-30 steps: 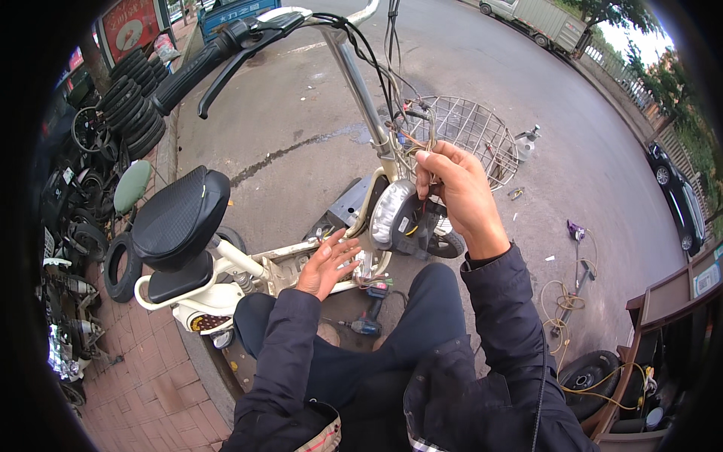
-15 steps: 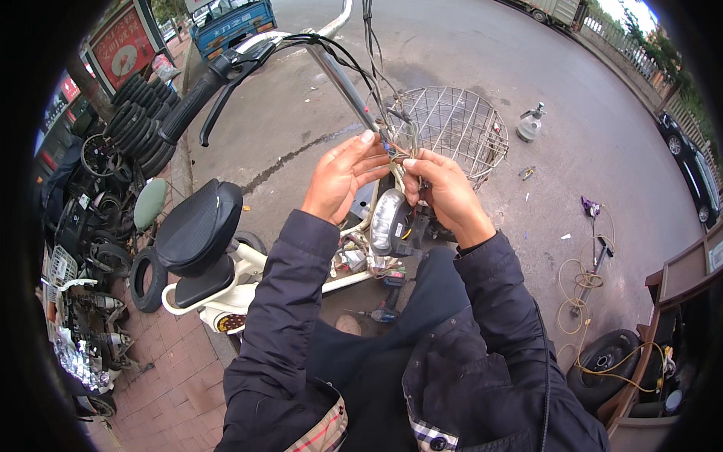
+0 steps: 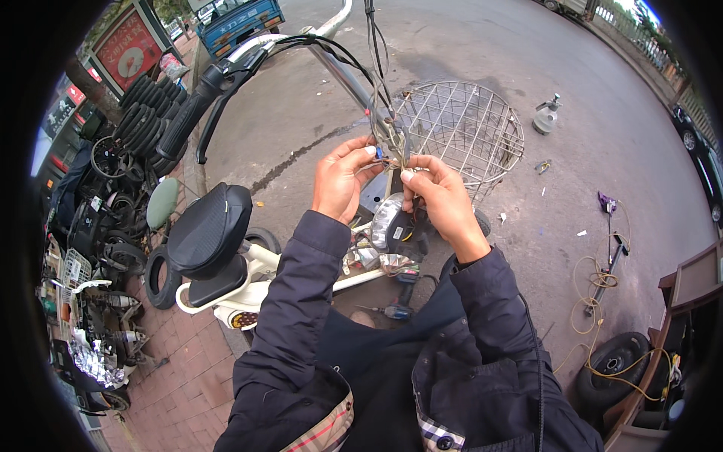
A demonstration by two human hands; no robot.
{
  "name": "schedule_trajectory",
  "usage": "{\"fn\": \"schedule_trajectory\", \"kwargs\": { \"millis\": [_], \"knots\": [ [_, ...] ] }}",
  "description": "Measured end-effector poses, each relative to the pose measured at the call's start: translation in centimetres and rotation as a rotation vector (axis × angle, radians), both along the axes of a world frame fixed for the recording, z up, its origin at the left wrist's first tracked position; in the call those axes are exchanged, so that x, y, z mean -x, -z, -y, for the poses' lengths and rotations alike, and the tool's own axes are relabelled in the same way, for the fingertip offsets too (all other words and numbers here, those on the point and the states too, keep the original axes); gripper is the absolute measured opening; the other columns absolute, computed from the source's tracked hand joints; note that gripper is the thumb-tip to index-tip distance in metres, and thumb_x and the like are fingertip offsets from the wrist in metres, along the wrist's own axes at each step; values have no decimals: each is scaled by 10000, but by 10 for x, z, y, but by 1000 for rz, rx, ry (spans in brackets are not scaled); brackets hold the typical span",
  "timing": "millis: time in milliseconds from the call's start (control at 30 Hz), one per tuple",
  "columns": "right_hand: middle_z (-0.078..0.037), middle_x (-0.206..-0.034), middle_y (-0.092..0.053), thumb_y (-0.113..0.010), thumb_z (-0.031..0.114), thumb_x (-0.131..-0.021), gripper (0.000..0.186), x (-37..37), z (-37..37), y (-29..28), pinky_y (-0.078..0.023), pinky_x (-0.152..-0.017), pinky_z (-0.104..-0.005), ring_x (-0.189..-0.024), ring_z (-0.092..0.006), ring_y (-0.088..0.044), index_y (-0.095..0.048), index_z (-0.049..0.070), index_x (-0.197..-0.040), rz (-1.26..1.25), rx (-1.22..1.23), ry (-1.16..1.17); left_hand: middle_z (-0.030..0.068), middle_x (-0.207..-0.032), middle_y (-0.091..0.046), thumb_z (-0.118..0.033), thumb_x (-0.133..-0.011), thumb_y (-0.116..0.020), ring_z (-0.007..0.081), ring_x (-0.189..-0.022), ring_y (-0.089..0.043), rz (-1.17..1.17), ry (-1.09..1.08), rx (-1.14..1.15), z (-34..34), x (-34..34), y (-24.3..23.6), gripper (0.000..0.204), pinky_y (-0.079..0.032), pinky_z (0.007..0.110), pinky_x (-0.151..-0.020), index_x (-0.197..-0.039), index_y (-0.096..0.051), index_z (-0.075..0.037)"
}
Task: The person sits on the ground and repairs the wiring of an electric scooter. They strip wire ends, connect wires to a control unit, and secure the connections with electrical tape.
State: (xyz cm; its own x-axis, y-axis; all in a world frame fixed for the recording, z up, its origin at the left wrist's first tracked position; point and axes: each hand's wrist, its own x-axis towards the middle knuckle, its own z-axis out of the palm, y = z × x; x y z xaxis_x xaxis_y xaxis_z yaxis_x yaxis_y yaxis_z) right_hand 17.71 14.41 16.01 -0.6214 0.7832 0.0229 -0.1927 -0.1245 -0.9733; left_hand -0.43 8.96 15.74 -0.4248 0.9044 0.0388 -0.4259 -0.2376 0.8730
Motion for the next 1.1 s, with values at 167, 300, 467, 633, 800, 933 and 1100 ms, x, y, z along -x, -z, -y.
{"fn": "schedule_trajectory", "kwargs": {
  "millis": [167, 300, 467, 633, 800, 933, 1100],
  "knots": [
    [-28, -809, -653, -631, 144, -1014, 244, 4, -3, 8, -500, -679, -246, -714, -113, -633, -578, 18, -1216, -18, -4, -27, 99, -1103, -706, -69, -964, -612, 186, -984, -679, 19, 35, 0, -1, 6, 2, 189, -548, 375, -902, -1140, -643, -9],
    [-31, -819, -658, -628, 148, -1019, 254, 5, -4, 12, -506, -690, -249, -721, -113, -635, -570, 10, -1224, -38, -21, -8, 102, -1128, -705, -72, -966, -607, 184, -1011, -673, -52, 84, -2, -3, 8, -1, 162, -533, 373, -929, -1121, -628, -26],
    [-25, -820, -656, -631, 130, -1015, 240, 7, -2, 16, -510, -681, -253, -710, -105, -627, -574, 1, -1209, -49, -43, 24, 83, -1113, -703, -99, -968, -606, 170, -1009, -647, -28, 153, -78, -6, 12, -1, 144, -486, 375, -966, -1095, -633, -36],
    [-25, -814, -650, -635, 113, -1009, 232, 11, 0, 18, -517, -685, -261, -708, -105, -623, -577, -7, -1198, -41, -65, 32, 45, -1025, -692, -79, -939, -609, 141, -927, -620, -73, 64, -25, -19, 21, 6, 132, -471, 337, -886, -1057, -653, -43],
    [-31, -817, -648, -634, 108, -1006, 243, 10, 0, 16, -523, -700, -270, -721, -110, -624, -571, -15, -1205, -17, -84, 29, 29, -992, -681, -44, -918, -592, 123, -928, -618, -149, 62, 17, -24, 21, 4, 195, -471, 297, -820, -1099, -665, -32],
    [-31, -825, -650, -641, 124, -1002, 272, 10, 1, 13, -525, -707, -272, -728, -112, -626, -562, -25, -1216, -20, -81, 40, 34, -1042, -676, -46, -926, -586, 124, -949, -627, -139, 52, -6, -29, 15, -11, 308, -483, 306, -841, -1229, -633, -18],
    [-30, -786, -656, -626, 118, -1000, 304, 10, 1, 12, -500, -660, -257, -703, -96, -622, -551, -57, -1237, 10, -98, 94, 46, -1037, -689, -97, -959, -636, 143, -950, -645, -42, 112, -30, -46, 18, -32, 242, -496, 312, -839, -1191, -615, -30]
  ]
}}
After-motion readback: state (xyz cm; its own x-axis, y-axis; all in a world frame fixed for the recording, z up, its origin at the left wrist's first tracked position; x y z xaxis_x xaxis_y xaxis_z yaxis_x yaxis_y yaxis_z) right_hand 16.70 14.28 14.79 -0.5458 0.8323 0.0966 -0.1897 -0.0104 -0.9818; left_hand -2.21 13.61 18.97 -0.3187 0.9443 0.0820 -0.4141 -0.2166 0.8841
